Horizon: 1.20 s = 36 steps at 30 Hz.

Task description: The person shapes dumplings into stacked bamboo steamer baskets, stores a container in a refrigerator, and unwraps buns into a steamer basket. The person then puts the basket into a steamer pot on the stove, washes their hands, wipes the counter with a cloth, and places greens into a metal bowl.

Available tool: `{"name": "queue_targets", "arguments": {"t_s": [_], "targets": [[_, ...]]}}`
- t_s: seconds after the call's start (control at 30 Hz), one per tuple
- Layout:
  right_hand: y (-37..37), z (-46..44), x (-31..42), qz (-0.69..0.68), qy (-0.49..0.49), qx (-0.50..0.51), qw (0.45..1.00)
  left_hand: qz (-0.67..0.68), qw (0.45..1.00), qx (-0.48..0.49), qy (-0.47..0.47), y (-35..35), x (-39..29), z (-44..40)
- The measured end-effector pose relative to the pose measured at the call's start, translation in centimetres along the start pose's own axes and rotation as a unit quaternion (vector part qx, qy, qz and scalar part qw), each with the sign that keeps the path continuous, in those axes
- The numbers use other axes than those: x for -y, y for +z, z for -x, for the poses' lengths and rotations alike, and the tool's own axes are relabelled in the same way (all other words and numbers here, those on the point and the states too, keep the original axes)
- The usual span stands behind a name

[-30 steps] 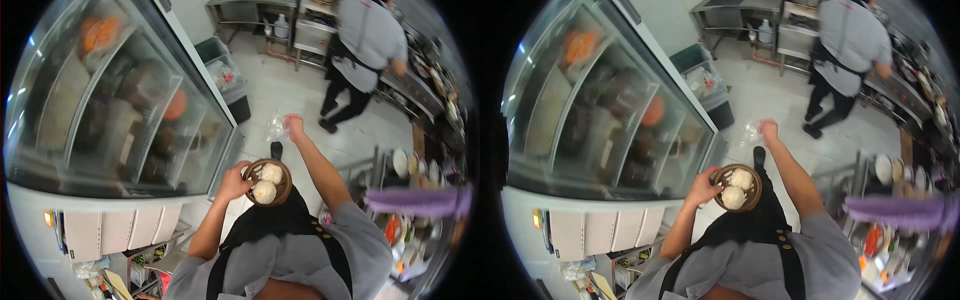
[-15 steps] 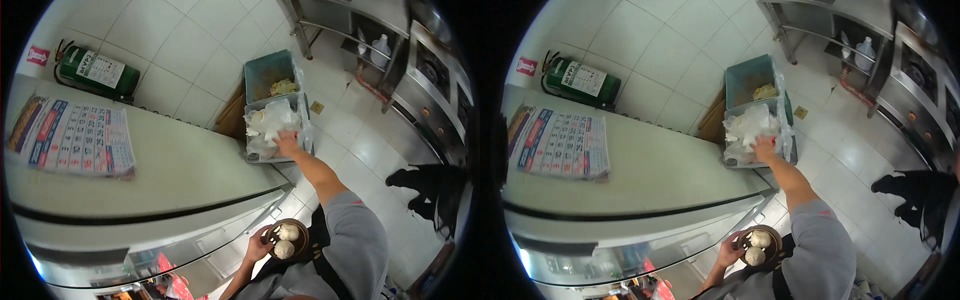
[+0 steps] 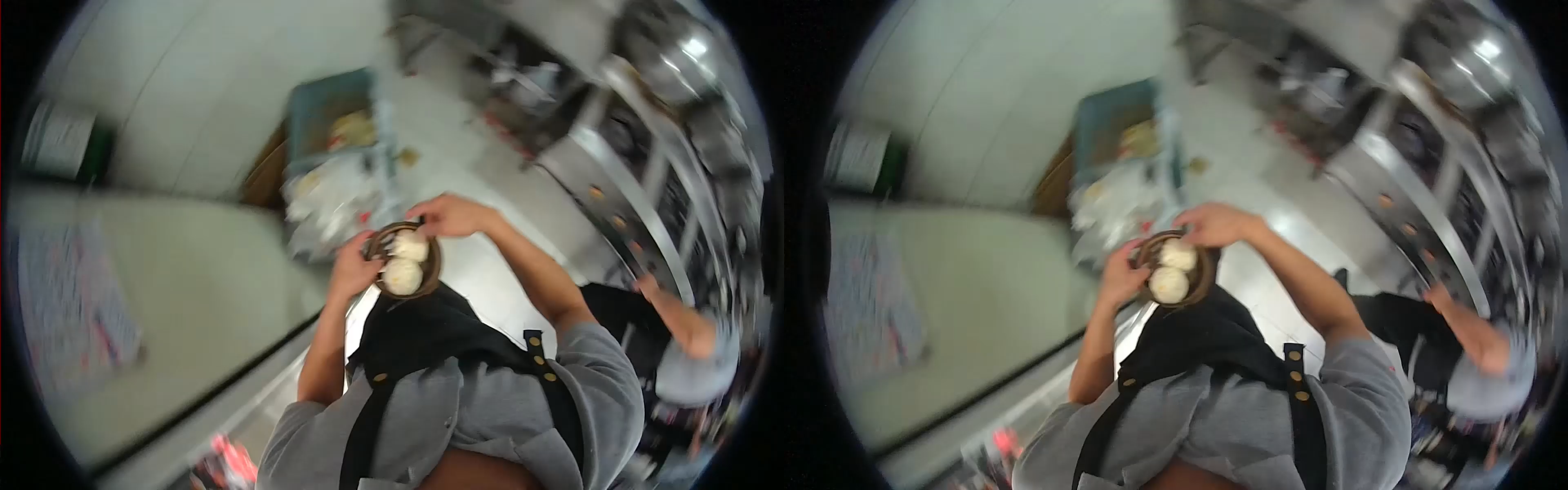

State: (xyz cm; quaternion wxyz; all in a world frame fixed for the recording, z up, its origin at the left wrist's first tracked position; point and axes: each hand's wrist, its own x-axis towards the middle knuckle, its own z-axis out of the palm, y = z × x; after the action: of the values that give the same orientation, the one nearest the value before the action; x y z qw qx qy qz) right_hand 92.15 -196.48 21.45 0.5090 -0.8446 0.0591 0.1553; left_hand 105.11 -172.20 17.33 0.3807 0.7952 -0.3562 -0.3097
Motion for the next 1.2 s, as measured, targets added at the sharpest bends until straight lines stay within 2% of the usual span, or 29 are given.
{"name": "queue_targets", "arguments": {"t_s": [0.03, 0.1, 0.17, 0.2, 0.23, 0.3, 0.37, 0.43, 0.47, 0.5, 0.57, 0.63, 0.7, 0.77, 0.83, 0.9, 0.97, 1.0, 1.03, 1.1, 1.17, 1.2], "targets": [[0.0, 1.4, -2.3, -0.012, -0.026, -0.046, 0.999, 0.007, 0.997, 0.02, 0.072, 0.8, -0.5, -3.9], [-2.4, 5.6, -4.4, 0.031, 0.051, -0.126, 0.99, 0.065, 0.986, 0.127, 0.083, 3.9, -4.3, -10.9], [-5.1, 8.9, -4.0, 0.067, 0.185, -0.172, 0.965, 0.091, 0.963, 0.218, 0.132, 7.1, -8.0, -17.4], [-5.4, 9.8, -2.0, 0.034, 0.232, -0.219, 0.947, 0.093, 0.948, 0.256, 0.163, 7.3, -10.2, -18.7], [-5.7, 10.6, -1.6, 0.03, 0.254, -0.251, 0.933, 0.073, 0.938, 0.294, 0.166, 7.8, -12.5, -20.5], [-7.3, 11.9, -4.7, 0.01, 0.294, -0.389, 0.873, -0.008, 0.921, 0.353, 0.165, 10.9, -16.8, -25.2], [-9.3, 13.5, -6.4, 0.016, 0.309, -0.461, 0.832, -0.08, 0.884, 0.257, 0.381, 14.1, -21.8, -27.1], [-10.8, 15.3, -6.3, -0.004, 0.412, -0.528, 0.743, -0.042, 0.856, 0.286, 0.429, 15.6, -26.4, -27.0], [-10.8, 15.6, -8.3, 0.039, 0.396, -0.582, 0.71, -0.063, 0.822, 0.264, 0.501, 16.1, -28.7, -26.6], [-12.4, 16.4, -9.6, 0.032, 0.399, -0.591, 0.701, -0.082, 0.784, 0.236, 0.569, 17.7, -30.9, -27.4], [-14.9, 17.8, -11.6, 0.053, 0.419, -0.619, 0.662, -0.126, 0.772, 0.249, 0.571, 20.9, -33.2, -28.5], [-17.2, 18.7, -13.8, 0.049, 0.432, -0.617, 0.656, -0.173, 0.767, 0.257, 0.562, 23.8, -34.8, -30.2], [-19.9, 19.5, -15.6, 0.073, 0.43, -0.643, 0.63, -0.292, 0.756, 0.278, 0.515, 26.6, -36.6, -32.7], [-22.8, 20.4, -17.1, 0.065, 0.415, -0.649, 0.634, -0.295, 0.751, 0.265, 0.528, 28.9, -37.8, -35.2], [-25.6, 21.1, -19.0, 0.038, 0.414, -0.664, 0.621, -0.212, 0.776, 0.23, 0.548, 30.3, -39.7, -37.1], [-27.9, 21.7, -20.9, 0.026, 0.407, -0.673, 0.617, -0.214, 0.77, 0.216, 0.561, 31.6, -41.7, -38.8], [-29.7, 22.6, -22.0, 0.047, 0.405, -0.696, 0.591, -0.204, 0.763, 0.206, 0.578, 32.8, -43.1, -39.9], [-30.6, 23.2, -21.9, 0.028, 0.418, -0.692, 0.588, -0.232, 0.77, 0.258, 0.536, 32.9, -44.8, -40.2], [-31.4, 23.8, -22.1, 0.027, 0.417, -0.693, 0.588, -0.233, 0.769, 0.257, 0.536, 33.8, -45.9, -41.3], [-32.2, 25.0, -22.6, 0.019, 0.454, -0.688, 0.566, -0.241, 0.734, 0.37, 0.516, 35.4, -47.6, -43.6], [-33.3, 26.5, -22.3, -0.009, 0.461, -0.701, 0.544, -0.254, 0.724, 0.391, 0.508, 37.0, -49.5, -44.3], [-33.9, 27.1, -22.2, -0.013, 0.458, -0.714, 0.529, -0.237, 0.708, 0.363, 0.558, 37.9, -50.5, -44.4]]}}
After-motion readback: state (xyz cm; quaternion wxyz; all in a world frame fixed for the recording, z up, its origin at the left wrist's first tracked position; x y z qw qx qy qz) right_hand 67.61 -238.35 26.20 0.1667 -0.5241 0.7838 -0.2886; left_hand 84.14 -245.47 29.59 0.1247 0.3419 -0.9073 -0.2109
